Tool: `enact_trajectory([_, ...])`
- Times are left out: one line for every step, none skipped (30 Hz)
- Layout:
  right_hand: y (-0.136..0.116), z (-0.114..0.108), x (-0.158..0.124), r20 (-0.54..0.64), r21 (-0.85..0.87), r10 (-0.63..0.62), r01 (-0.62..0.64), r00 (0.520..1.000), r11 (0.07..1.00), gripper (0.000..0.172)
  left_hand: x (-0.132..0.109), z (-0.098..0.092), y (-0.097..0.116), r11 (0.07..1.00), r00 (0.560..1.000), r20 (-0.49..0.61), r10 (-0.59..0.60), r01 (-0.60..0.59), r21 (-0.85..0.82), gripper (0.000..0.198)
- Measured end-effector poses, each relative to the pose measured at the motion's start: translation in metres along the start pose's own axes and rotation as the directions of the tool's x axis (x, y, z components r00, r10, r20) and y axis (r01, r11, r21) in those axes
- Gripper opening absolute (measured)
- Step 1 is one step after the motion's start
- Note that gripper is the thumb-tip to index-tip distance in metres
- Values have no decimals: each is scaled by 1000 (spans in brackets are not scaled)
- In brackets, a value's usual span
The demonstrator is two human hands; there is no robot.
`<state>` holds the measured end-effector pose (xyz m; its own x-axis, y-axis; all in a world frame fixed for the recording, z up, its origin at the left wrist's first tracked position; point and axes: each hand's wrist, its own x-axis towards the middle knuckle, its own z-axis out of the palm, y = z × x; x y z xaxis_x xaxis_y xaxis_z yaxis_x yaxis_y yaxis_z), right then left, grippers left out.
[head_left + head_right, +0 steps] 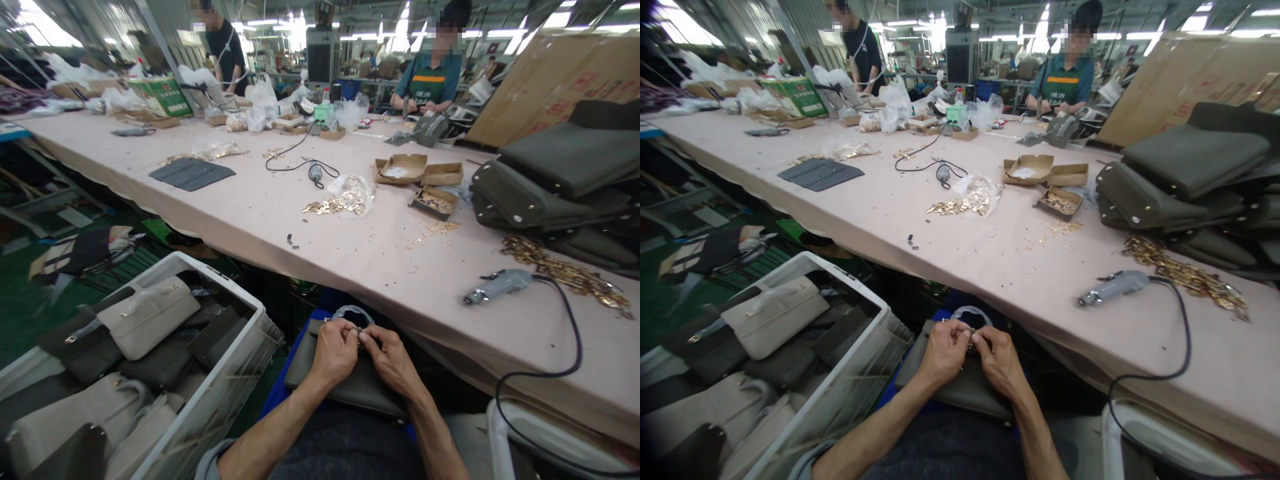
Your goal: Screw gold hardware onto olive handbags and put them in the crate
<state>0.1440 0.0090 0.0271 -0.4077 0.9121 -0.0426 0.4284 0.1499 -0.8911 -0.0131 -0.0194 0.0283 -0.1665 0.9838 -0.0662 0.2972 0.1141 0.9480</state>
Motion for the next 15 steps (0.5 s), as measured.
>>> enact_trajectory([1,0,0,1,-1,-3,3,1000,1000,35,0,0,0,1000,1000,-6,1,-1,17,19])
enact_trajectory([1,0,-1,1,0,-5,5,1000,1000,35,0,1,1,999,1000,-11,2,-1,33,21])
enact_trajectory([1,0,-1,2,1,-5,5,1000,1000,35,-1,1,1,999,1000,-15,2,-2,43,22])
enact_trajectory([1,0,-1,2,3,-6,6,1000,1000,35,-1,1,2,999,1000,-20,5,-4,44,23])
enact_trajectory([0,-1,-1,0,4,-7,7,1000,1000,35,-2,1,3,999,1000,-28,12,-11,40,22])
enact_trajectory([0,-1,-1,-5,3,-7,7,1000,1000,35,-3,2,3,999,999,-42,24,-23,32,20])
enact_trajectory([-1,-2,-2,-11,2,-7,7,1000,1000,36,-4,2,3,999,998,-54,35,-34,18,18])
enact_trajectory([-1,-2,-2,-15,2,-9,9,1000,1000,35,-4,3,4,999,998,-56,37,-38,-2,17])
enact_trajectory([-2,-3,-2,-16,4,-12,12,1000,1000,35,-5,3,3,999,999,-44,28,-29,-33,17])
enact_trajectory([-2,-4,-2,-12,10,-14,14,1000,1000,35,-5,4,3,997,1000,-21,9,-10,-70,18])
enact_trajectory([-2,-5,-2,-5,21,-14,15,1000,1000,34,-4,4,3,994,1000,9,-13,14,-108,18])
enact_trajectory([-2,-6,-3,3,34,-15,14,1000,999,35,-4,4,2,990,999,37,-28,33,-140,18])
enact_trajectory([-2,-6,-3,11,46,-16,15,1000,999,35,-4,5,2,986,998,53,-32,40,-160,19])
enact_trajectory([-3,-7,-4,11,51,-19,18,1000,999,36,-4,5,2,986,998,55,-24,33,-165,19])
enact_trajectory([-3,-6,-5,2,46,-25,25,1000,999,37,-4,5,1,988,999,48,-9,16,-155,19])
